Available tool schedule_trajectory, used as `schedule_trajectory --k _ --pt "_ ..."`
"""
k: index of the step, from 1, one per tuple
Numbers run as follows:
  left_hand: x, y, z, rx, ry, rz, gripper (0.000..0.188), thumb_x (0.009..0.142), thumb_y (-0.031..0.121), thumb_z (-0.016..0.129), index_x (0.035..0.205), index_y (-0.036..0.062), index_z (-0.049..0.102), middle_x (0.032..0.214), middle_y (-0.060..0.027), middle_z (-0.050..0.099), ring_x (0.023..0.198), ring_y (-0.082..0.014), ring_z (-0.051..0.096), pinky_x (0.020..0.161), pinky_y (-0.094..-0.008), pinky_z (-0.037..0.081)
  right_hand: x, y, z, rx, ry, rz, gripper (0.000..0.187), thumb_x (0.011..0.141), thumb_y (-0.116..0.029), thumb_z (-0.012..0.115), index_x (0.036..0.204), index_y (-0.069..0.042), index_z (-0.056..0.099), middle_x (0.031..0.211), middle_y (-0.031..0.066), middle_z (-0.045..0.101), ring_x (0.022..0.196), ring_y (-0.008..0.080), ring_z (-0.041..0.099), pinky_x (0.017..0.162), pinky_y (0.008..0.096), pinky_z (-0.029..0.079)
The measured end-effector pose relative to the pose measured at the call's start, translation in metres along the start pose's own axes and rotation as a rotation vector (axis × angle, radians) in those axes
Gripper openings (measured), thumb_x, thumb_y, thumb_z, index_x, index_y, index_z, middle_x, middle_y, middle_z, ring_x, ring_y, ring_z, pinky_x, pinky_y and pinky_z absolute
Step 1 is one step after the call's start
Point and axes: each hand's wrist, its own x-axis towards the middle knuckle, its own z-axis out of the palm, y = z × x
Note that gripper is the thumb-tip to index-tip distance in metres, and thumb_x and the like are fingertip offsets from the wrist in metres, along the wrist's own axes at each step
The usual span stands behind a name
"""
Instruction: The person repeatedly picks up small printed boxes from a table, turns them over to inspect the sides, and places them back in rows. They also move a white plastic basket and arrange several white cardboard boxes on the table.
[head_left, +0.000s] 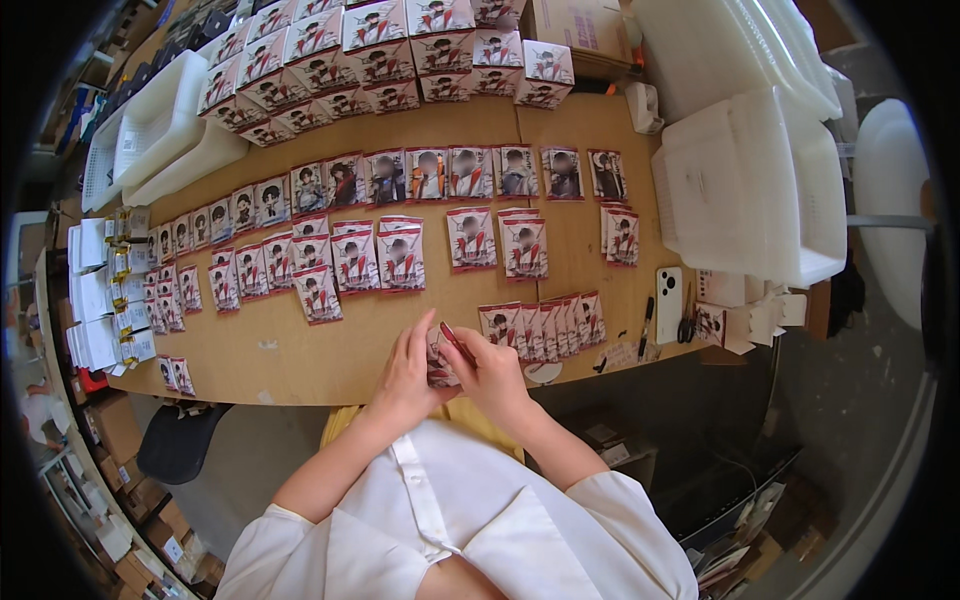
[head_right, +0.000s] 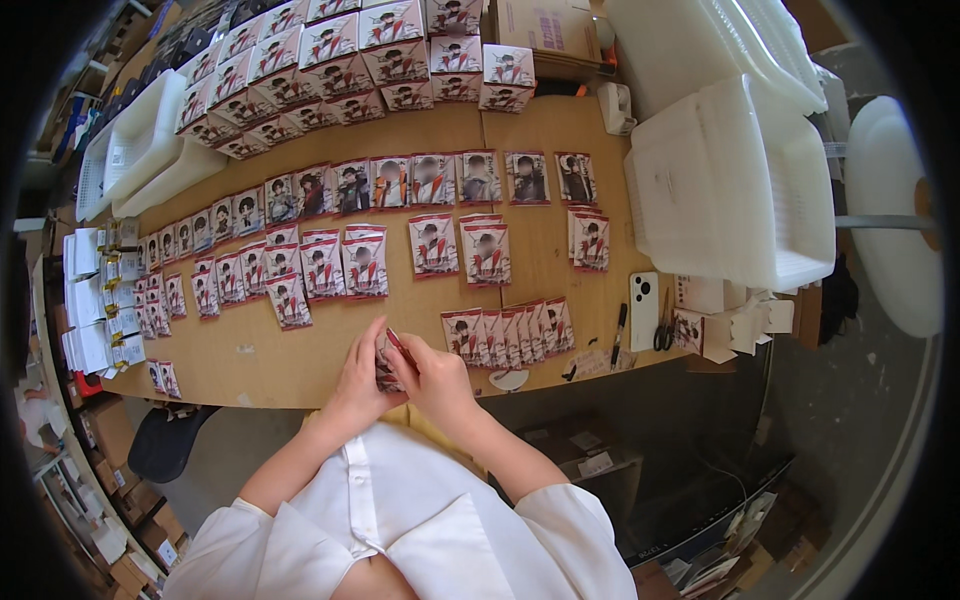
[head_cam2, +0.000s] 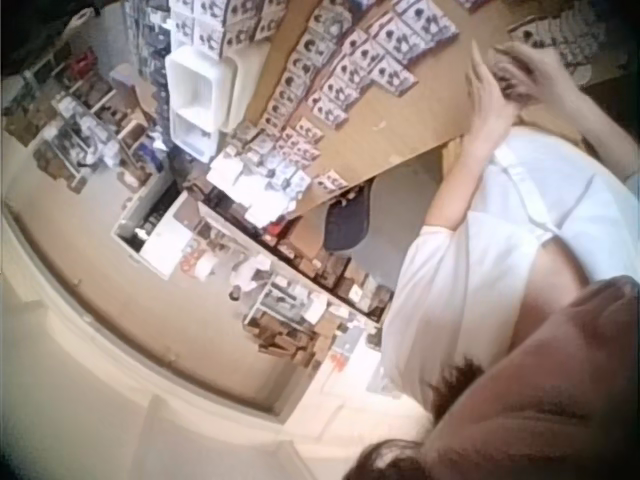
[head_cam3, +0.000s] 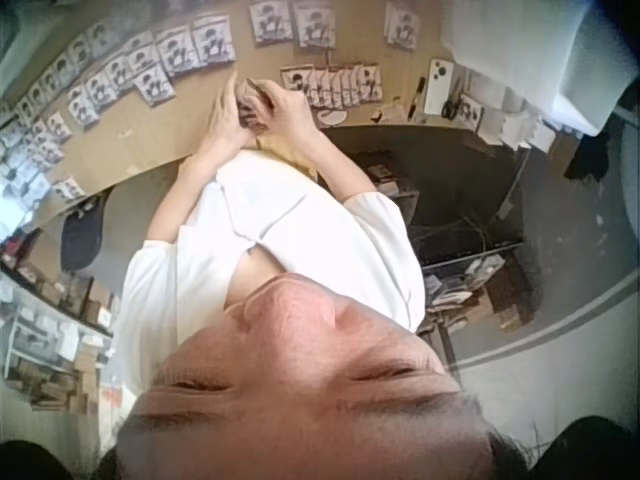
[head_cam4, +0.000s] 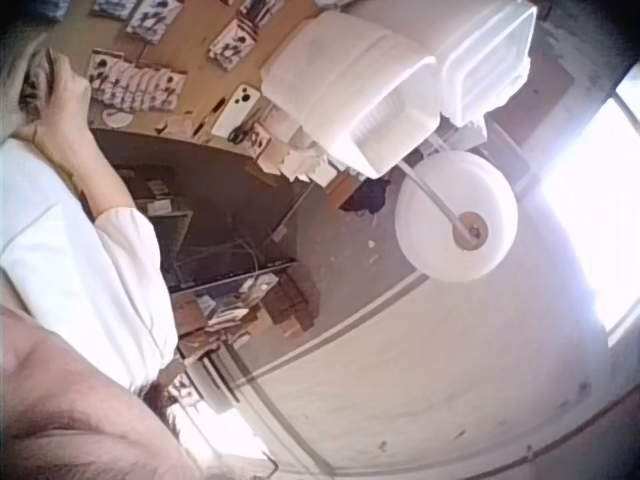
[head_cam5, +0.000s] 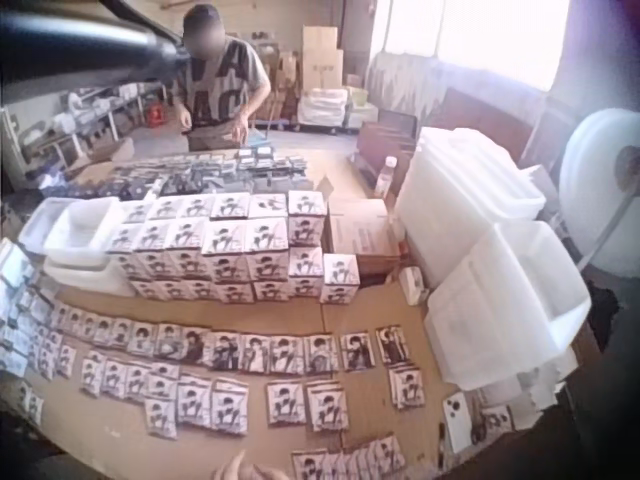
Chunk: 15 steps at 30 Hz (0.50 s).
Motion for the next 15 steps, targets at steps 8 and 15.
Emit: schedule_trajectory --k 8,15 --pt "-0.007 -0.004 -0.047 -0.05 0.069 0.222 0.07 0.052 0.003 0.082 0.115 0.0071 0.052 0.114 -0.0126 0.056 0.11 -0.0348 0.053 0.094 -0.0415 0.046 -0.004 -0.033 -0.002 0.619 -0.21 0.369 0.024 0.098 -0.016 0.057 0.1 0.005 0.068 0.076 0.001 0.063 0.068 0.0053 0.052 0.061 0.0207 0.043" --pt "-0.025 -0.028 -0.078 -0.155 0.065 0.38 0.07 0.051 0.002 0.084 0.114 0.0063 0.053 0.111 -0.0123 0.058 0.108 -0.035 0.054 0.092 -0.0425 0.047 -0.008 -0.063 0.021 0.548 -0.158 0.257 0.014 0.095 -0.005 0.058 0.098 0.005 0.067 0.092 0.0079 0.07 0.084 0.0101 0.065 0.072 0.0246 0.053"
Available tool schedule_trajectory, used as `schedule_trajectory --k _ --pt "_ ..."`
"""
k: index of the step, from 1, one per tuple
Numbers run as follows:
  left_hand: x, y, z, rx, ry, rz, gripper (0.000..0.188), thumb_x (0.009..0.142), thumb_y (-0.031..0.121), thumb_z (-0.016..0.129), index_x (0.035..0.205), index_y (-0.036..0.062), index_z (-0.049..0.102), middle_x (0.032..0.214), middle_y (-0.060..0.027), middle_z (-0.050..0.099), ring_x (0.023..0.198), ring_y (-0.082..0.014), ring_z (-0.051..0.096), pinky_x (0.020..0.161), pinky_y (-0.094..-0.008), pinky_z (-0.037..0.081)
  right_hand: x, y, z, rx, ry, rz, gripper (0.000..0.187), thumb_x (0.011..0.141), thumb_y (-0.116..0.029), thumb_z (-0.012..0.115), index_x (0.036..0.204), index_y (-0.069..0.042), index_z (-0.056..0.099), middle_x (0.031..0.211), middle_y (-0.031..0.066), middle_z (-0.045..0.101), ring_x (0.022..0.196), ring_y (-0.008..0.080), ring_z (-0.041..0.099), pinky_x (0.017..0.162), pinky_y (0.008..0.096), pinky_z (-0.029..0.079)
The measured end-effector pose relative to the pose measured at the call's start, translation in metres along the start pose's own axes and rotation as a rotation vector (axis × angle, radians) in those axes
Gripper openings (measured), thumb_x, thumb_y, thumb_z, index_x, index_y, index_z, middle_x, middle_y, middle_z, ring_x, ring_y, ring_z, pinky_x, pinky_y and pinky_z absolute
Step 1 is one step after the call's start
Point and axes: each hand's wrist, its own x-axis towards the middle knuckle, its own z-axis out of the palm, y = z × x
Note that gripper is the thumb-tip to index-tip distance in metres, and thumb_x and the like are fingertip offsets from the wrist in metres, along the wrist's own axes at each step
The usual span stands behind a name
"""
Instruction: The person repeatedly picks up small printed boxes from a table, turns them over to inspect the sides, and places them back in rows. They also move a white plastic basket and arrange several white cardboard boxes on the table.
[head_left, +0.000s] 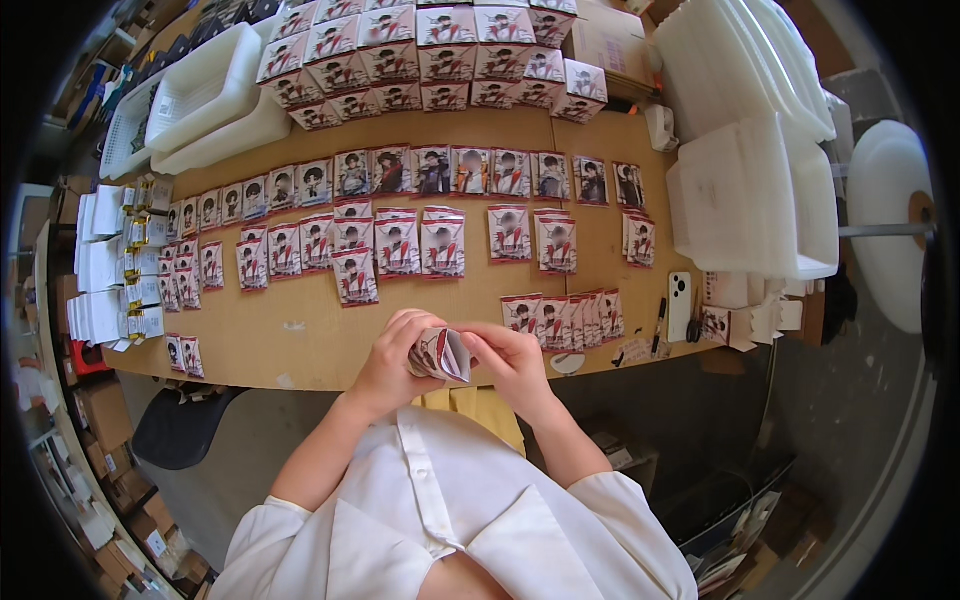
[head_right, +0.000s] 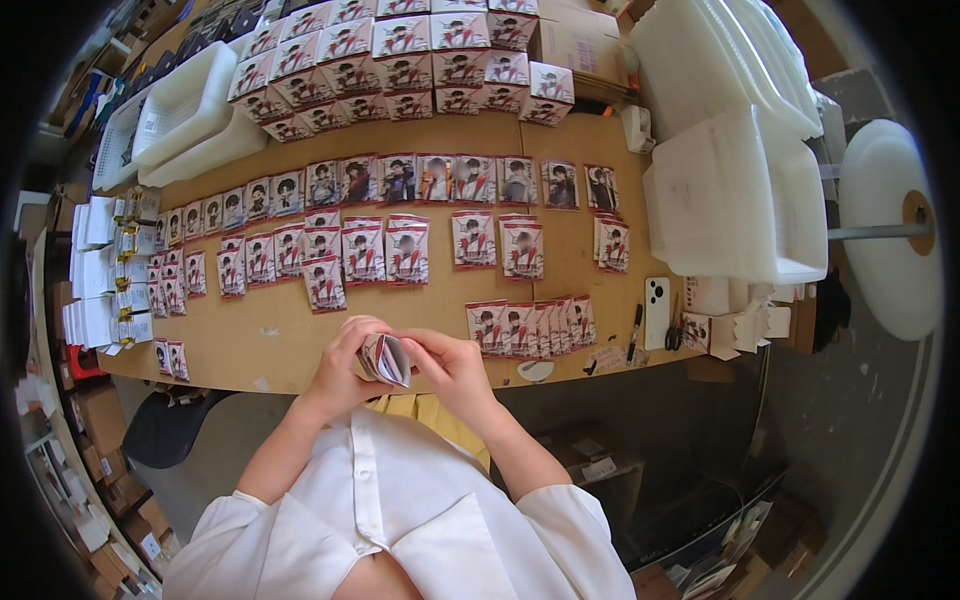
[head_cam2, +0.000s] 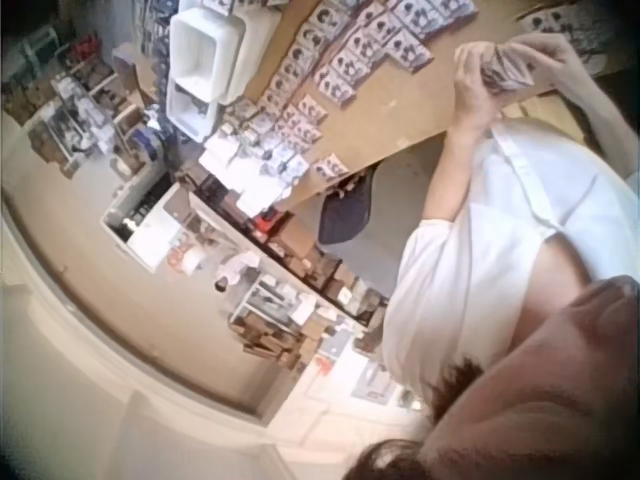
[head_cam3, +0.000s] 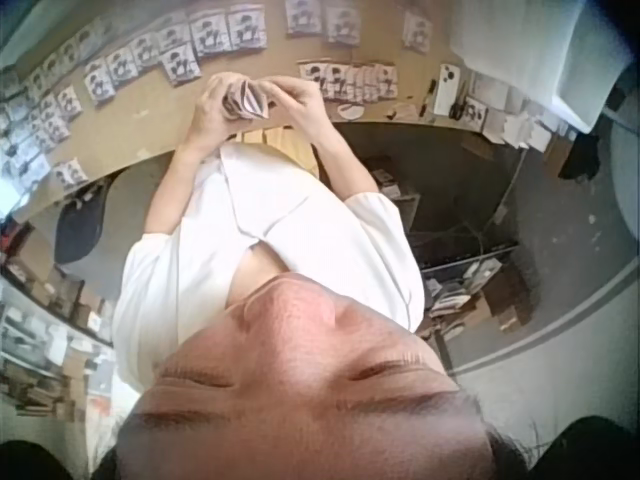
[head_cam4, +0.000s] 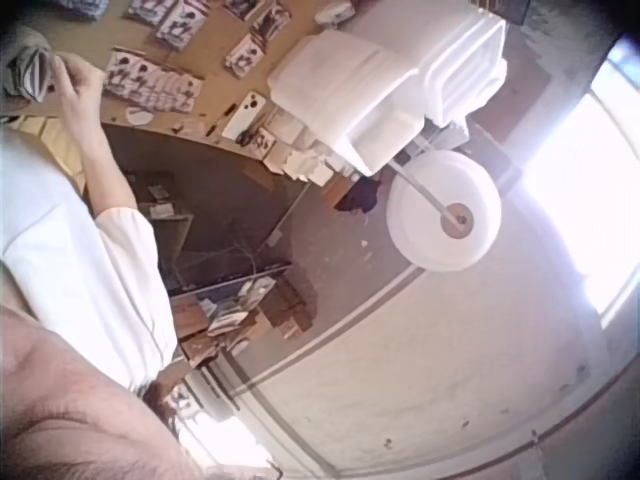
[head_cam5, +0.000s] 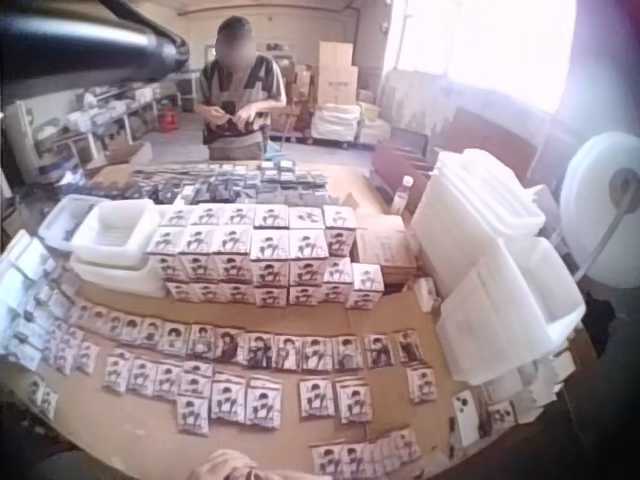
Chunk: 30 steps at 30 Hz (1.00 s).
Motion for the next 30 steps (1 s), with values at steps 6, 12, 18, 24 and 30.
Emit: schedule_trajectory --k 6,12,18,24,30 --pt "-0.012 0.0 -0.025 0.098 0.08 0.02 0.07 0.051 0.0 0.083 0.114 0.0056 0.053 0.11 -0.0125 0.058 0.107 -0.0353 0.054 0.092 -0.0427 0.046 -0.005 -0.018 0.029 -0.52 -0.014 -0.527 0.013 0.082 0.008 0.066 0.095 0.004 0.067 0.109 0.0161 0.068 0.091 0.0228 0.07 0.074 0.0289 0.057" --pt "-0.012 0.003 -0.039 0.267 0.129 0.111 0.072 0.052 0.0 0.082 0.118 0.0057 0.053 0.11 -0.0129 0.057 0.108 -0.0353 0.052 0.093 -0.0433 0.046 -0.004 -0.015 0.038 -0.448 -0.001 -0.391 0.016 0.082 0.0 0.07 0.098 0.004 0.068 0.112 0.0159 0.067 0.089 0.0273 0.07 0.072 0.0319 0.058" --pt "-0.012 0.004 -0.041 0.299 0.115 0.109 0.071 0.054 0.001 0.082 0.119 0.006 0.053 0.111 -0.013 0.056 0.108 -0.0349 0.052 0.095 -0.0436 0.046 -0.004 -0.018 0.04 -0.381 -0.093 -0.262 0.016 0.085 0.006 0.063 0.101 0.008 0.067 0.11 0.0184 0.068 0.085 0.0187 0.069 0.072 0.0275 0.058" --pt "-0.013 0.004 -0.038 0.301 0.099 0.106 0.072 0.055 0.004 0.083 0.121 0.0066 0.053 0.113 -0.0121 0.056 0.11 -0.0339 0.052 0.095 -0.0432 0.046 -0.002 -0.02 0.034 -0.33 -0.117 -0.131 0.015 0.085 0.005 0.064 0.099 0.009 0.067 0.108 0.0173 0.068 0.086 0.0166 0.069 0.073 0.027 0.058" --pt "-0.007 0.013 -0.033 0.294 0.115 0.082 0.073 0.057 0.012 0.085 0.124 0.01 0.053 0.115 -0.0101 0.055 0.113 -0.0326 0.05 0.097 -0.0435 0.045 -0.001 -0.015 0.032 -0.319 -0.08 -0.195 0.015 0.084 0.004 0.065 0.099 0.008 0.069 0.111 0.0161 0.066 0.091 0.0196 0.068 0.078 0.0285 0.058"
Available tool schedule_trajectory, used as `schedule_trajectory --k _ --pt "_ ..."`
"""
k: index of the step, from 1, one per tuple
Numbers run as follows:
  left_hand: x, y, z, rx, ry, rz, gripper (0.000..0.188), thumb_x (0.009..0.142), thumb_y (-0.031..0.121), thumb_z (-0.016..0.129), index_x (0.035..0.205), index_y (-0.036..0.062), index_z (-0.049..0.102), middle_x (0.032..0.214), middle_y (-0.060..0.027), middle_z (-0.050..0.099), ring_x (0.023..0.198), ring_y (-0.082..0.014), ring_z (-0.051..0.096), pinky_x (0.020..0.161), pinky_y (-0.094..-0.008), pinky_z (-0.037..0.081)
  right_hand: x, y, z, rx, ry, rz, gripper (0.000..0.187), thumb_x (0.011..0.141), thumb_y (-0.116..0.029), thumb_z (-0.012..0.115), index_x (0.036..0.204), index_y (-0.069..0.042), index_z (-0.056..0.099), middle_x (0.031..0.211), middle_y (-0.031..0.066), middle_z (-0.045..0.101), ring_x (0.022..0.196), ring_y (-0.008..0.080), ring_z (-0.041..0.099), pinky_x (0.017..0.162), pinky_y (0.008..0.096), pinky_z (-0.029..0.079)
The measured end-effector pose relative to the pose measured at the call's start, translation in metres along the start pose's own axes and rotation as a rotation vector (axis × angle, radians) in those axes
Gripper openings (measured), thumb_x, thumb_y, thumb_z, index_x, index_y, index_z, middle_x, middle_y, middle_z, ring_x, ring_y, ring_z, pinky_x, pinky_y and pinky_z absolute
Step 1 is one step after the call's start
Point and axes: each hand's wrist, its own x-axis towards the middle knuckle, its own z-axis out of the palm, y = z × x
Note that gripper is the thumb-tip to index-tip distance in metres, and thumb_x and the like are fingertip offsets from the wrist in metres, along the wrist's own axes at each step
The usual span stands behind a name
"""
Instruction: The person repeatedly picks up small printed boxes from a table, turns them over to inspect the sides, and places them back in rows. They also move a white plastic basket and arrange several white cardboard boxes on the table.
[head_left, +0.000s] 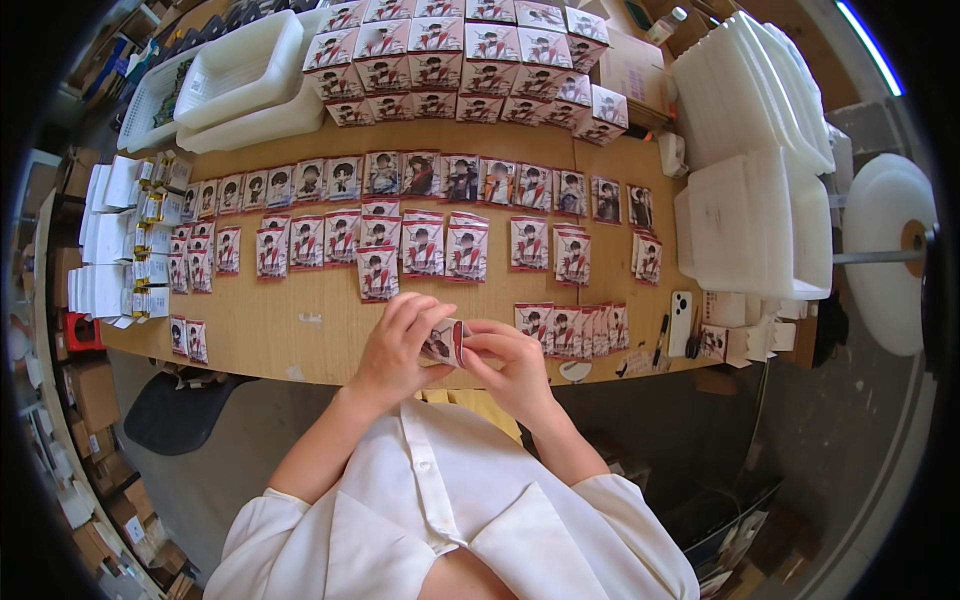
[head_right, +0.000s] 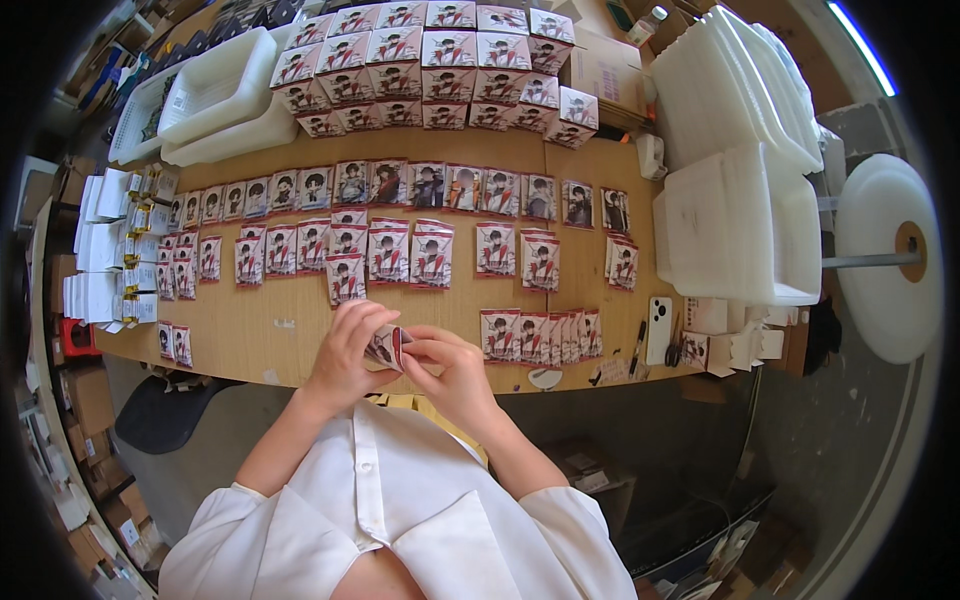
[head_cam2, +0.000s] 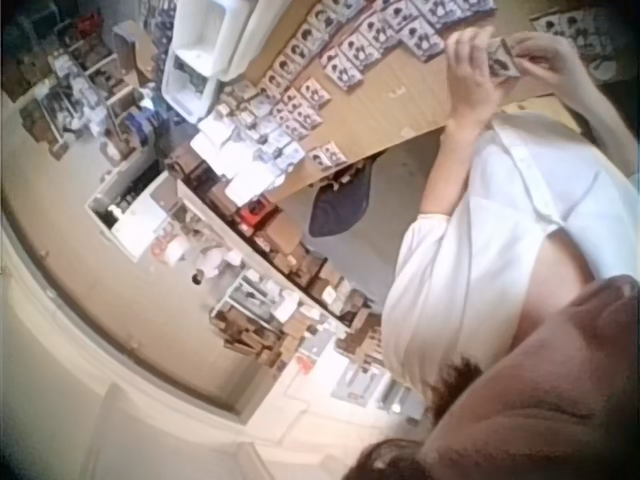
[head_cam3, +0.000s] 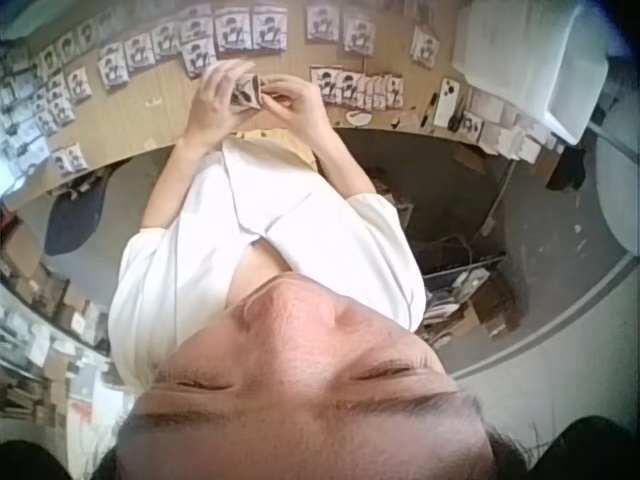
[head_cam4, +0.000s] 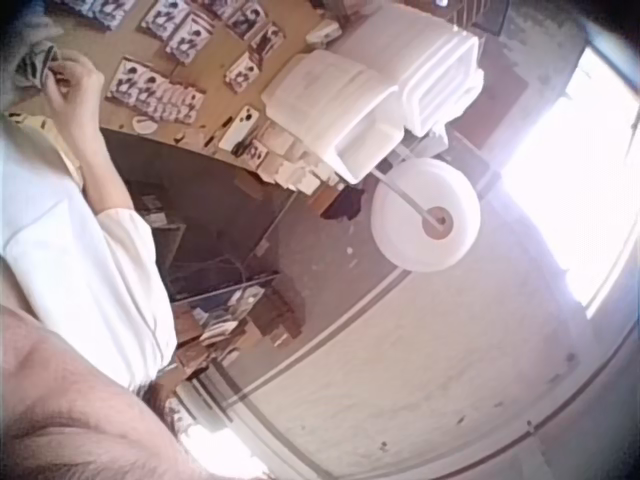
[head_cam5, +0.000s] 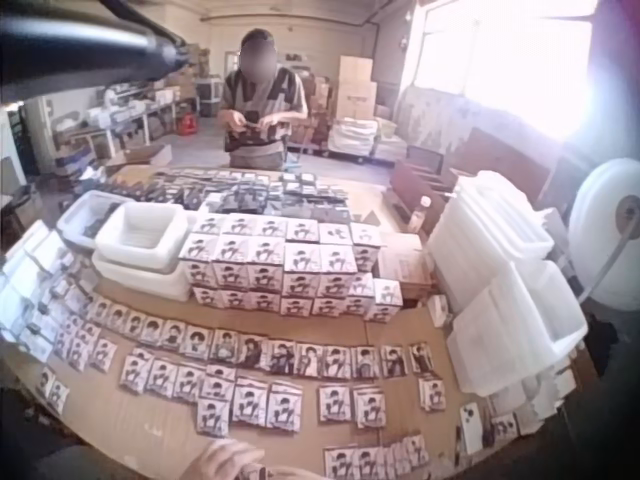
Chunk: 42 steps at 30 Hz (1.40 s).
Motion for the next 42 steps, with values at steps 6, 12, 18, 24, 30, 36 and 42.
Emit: schedule_trajectory --k 6,12,18,24,30,36,42 --pt "0.0 -0.012 -0.014 0.008 0.009 -0.075 0.079 0.054 0.013 0.087 0.127 0.0107 0.054 0.114 -0.0099 0.056 0.112 -0.0323 0.051 0.098 -0.0425 0.044 0.0 0.009 -0.032 0.565 0.032 0.168 0.01 0.086 0.005 0.064 0.094 0.01 0.069 0.118 0.0178 0.064 0.093 0.0148 0.065 0.08 0.027 0.054" --pt "0.005 -0.005 -0.024 -0.019 0.004 -0.078 0.079 0.054 0.012 0.087 0.127 0.0071 0.055 0.115 -0.0107 0.057 0.112 -0.0322 0.052 0.097 -0.0419 0.044 -0.004 0.013 -0.039 0.684 0.036 0.317 0.012 0.088 0.002 0.064 0.098 0.008 0.068 0.115 0.0179 0.065 0.093 0.0157 0.065 0.08 0.0268 0.056" --pt "0.002 -0.006 -0.028 -0.007 -0.017 -0.082 0.078 0.056 0.015 0.086 0.128 0.008 0.056 0.117 -0.0105 0.057 0.113 -0.0314 0.052 0.098 -0.042 0.044 -0.004 0.018 -0.039 0.789 0.043 0.361 0.031 0.089 0.003 0.061 0.12 0.005 0.06 0.119 0.0164 0.064 0.1 0.0172 0.065 0.079 0.0256 0.057" --pt "-0.006 -0.01 -0.039 -0.044 -0.068 -0.16 0.073 0.056 0.016 0.084 0.125 0.012 0.06 0.121 -0.0079 0.054 0.117 -0.03 0.049 0.1 -0.0418 0.042 0.003 0.015 -0.028 0.792 -0.002 0.379 0.043 0.089 0.007 0.057 0.131 0.004 0.05 0.119 0.0179 0.063 0.103 0.0204 0.065 0.081 0.0287 0.058" --pt "-0.019 -0.028 -0.066 0.117 -0.107 -0.135 0.071 0.057 0.016 0.083 0.124 0.0152 0.061 0.121 -0.0055 0.054 0.121 -0.0294 0.046 0.105 -0.0432 0.038 0.01 0.013 0.002 0.729 -0.11 0.42 0.036 0.088 0.005 0.061 0.122 0.001 0.055 0.118 0.0098 0.061 0.105 0.0151 0.062 0.083 0.025 0.056" --pt "-0.042 -0.053 -0.099 0.122 -0.168 -0.227 0.073 0.058 0.011 0.08 0.128 0.0154 0.059 0.121 -0.0058 0.055 0.121 -0.028 0.047 0.105 -0.0421 0.039 0.026 0.008 0.05 0.688 -0.178 0.462 0.036 0.088 0.004 0.061 0.124 0.001 0.054 0.119 0.0099 0.061 0.104 0.0147 0.062 0.084 0.0256 0.055" --pt "-0.063 -0.089 -0.134 0.077 -0.175 -0.28 0.074 0.06 0.007 0.076 0.131 0.0146 0.056 0.126 -0.0085 0.054 0.123 -0.0289 0.049 0.107 -0.0401 0.039 0.044 -0.002 0.103 0.627 -0.192 0.492 0.037 0.089 0.003 0.062 0.124 -0.001 0.054 0.119 0.0091 0.061 0.106 0.0147 0.06 0.086 0.0265 0.054"
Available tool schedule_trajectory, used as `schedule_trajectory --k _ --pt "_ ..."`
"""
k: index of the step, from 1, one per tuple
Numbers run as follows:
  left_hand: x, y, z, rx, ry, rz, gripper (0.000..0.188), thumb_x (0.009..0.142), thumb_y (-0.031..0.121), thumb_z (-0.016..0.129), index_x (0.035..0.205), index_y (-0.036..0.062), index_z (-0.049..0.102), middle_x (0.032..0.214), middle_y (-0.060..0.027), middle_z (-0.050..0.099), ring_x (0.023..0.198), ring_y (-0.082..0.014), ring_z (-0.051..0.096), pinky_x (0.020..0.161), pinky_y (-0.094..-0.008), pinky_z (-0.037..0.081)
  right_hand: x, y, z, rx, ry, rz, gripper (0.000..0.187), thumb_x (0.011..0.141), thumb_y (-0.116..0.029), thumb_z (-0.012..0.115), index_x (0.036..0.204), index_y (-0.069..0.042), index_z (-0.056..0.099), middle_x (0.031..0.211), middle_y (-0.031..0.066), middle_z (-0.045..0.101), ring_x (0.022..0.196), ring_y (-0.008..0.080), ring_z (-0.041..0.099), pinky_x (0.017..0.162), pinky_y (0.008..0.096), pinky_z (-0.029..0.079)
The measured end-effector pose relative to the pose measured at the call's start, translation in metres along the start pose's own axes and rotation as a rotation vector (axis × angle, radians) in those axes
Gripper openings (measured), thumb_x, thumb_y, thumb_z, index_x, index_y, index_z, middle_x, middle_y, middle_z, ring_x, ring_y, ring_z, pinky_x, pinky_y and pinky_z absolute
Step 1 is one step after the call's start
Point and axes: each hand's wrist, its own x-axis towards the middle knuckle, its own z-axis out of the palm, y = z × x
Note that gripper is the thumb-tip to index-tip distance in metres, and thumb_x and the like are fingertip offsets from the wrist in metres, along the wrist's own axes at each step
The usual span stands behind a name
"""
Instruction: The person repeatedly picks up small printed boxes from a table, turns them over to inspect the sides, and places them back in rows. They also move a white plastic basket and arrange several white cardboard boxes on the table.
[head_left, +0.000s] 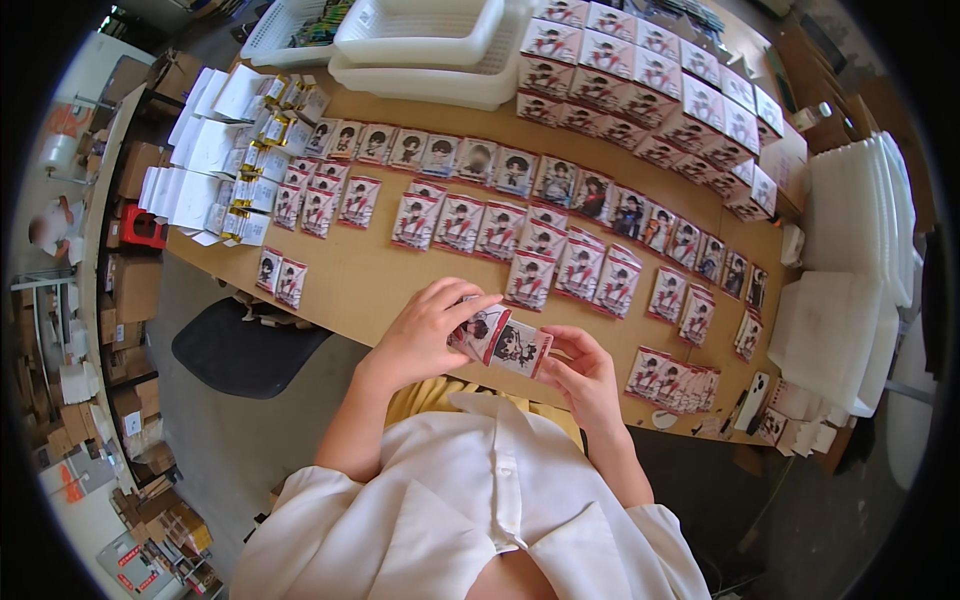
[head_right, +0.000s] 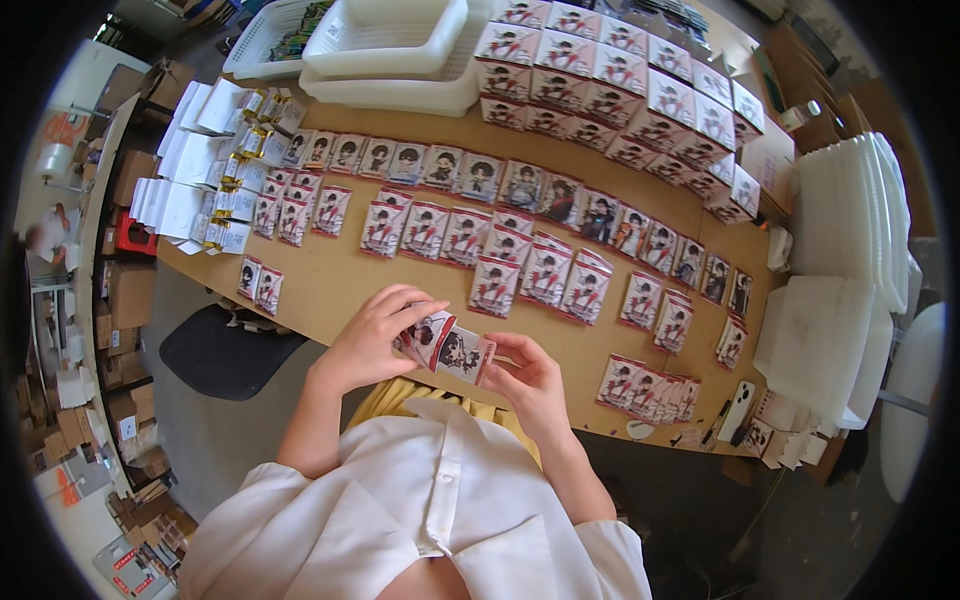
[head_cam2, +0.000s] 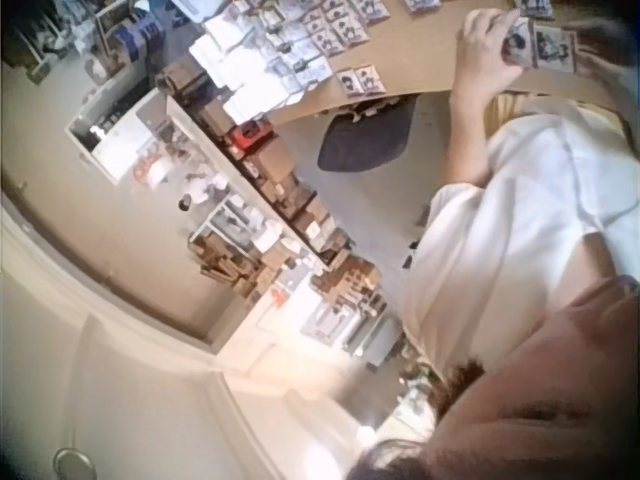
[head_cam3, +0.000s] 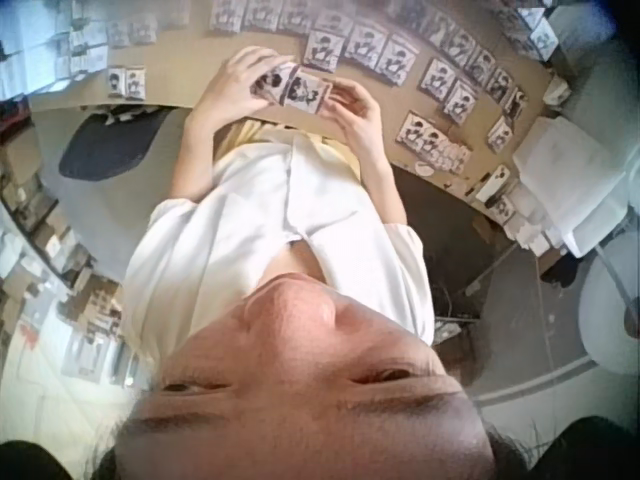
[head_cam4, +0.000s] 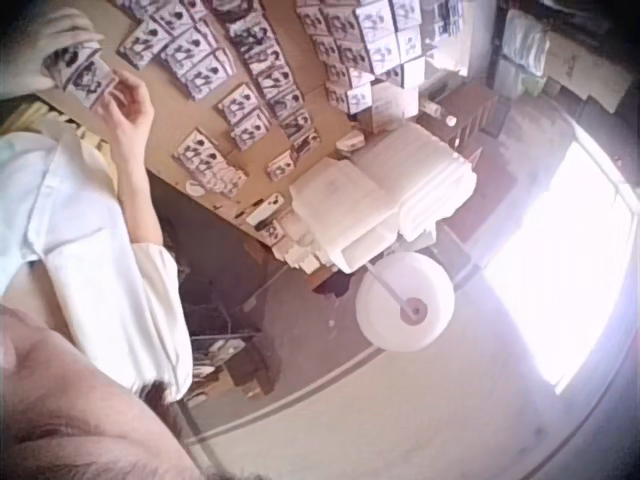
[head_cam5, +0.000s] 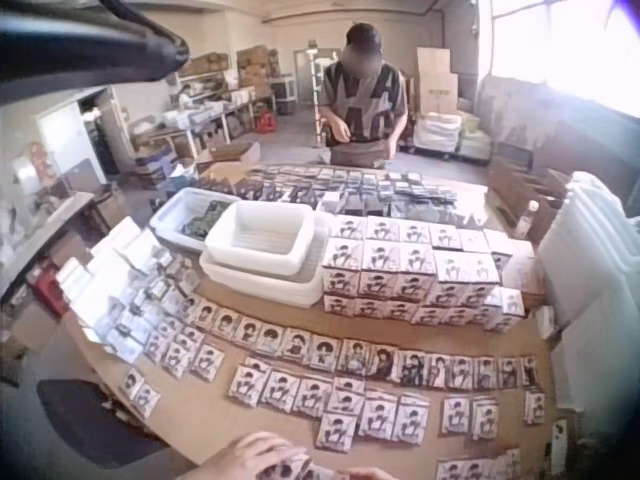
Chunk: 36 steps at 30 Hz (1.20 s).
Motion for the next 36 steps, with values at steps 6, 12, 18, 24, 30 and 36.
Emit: schedule_trajectory --k 6,12,18,24,30,36 --pt "-0.006 -0.042 -0.029 -0.052 0.062 -0.058 0.076 0.064 0.006 0.076 0.135 0.0116 0.051 0.133 -0.0104 0.051 0.131 -0.0293 0.043 0.111 -0.0393 0.037 0.033 0.017 0.046 -0.003 0.042 -0.034 0.036 0.089 0.003 0.061 0.124 -0.002 0.054 0.12 0.0094 0.06 0.104 0.0148 0.06 0.087 0.0271 0.053" --pt "-0.011 -0.094 -0.058 -0.053 0.047 -0.023 0.07 0.063 0.009 0.079 0.129 0.0104 0.054 0.133 -0.0095 0.052 0.13 -0.0283 0.045 0.11 -0.0396 0.038 0.061 0.022 0.094 -0.02 0.059 -0.032 0.041 0.091 0.0 0.061 0.131 -0.004 0.051 0.119 0.0099 0.061 0.106 0.0159 0.061 0.089 0.0285 0.053" --pt "-0.013 -0.125 -0.084 -0.082 0.084 -0.019 0.071 0.062 0.013 0.083 0.127 0.0097 0.055 0.131 -0.0092 0.054 0.128 -0.0281 0.048 0.109 -0.0394 0.04 0.088 0.024 0.131 -0.036 0.048 -0.076 0.043 0.091 -0.002 0.062 0.132 -0.003 0.05 0.119 0.0106 0.061 0.107 0.0163 0.061 0.089 0.0298 0.053" --pt "-0.018 -0.145 -0.097 -0.149 0.105 -0.061 0.071 0.062 0.013 0.083 0.127 0.01 0.055 0.131 -0.0084 0.054 0.128 -0.027 0.048 0.108 -0.0385 0.04 0.111 0.021 0.149 -0.056 0.007 -0.033 0.041 0.092 -0.002 0.062 0.131 -0.002 0.05 0.119 0.0099 0.061 0.107 0.0162 0.061 0.089 0.0301 0.053" --pt "-0.019 -0.162 -0.106 -0.162 0.136 -0.072 0.072 0.061 0.014 0.085 0.127 0.0106 0.056 0.13 -0.0079 0.054 0.127 -0.0267 0.049 0.107 -0.0386 0.041 0.129 0.022 0.162 -0.102 0.004 -0.012 0.036 0.092 0.0 0.061 0.127 0.0 0.052 0.121 0.0081 0.06 0.107 0.0155 0.061 0.088 0.0305 0.054" --pt "-0.013 -0.159 -0.099 -0.206 0.187 -0.038 0.07 0.061 0.017 0.085 0.125 0.0087 0.056 0.122 -0.0099 0.056 0.118 -0.029 0.053 0.101 -0.04 0.043 0.154 0.042 0.179 -0.391 0.039 -0.222 0.048 0.087 0.006 0.063 0.132 -0.001 0.045 0.119 0.0085 0.056 0.107 0.0168 0.059 0.085 0.0306 0.055"
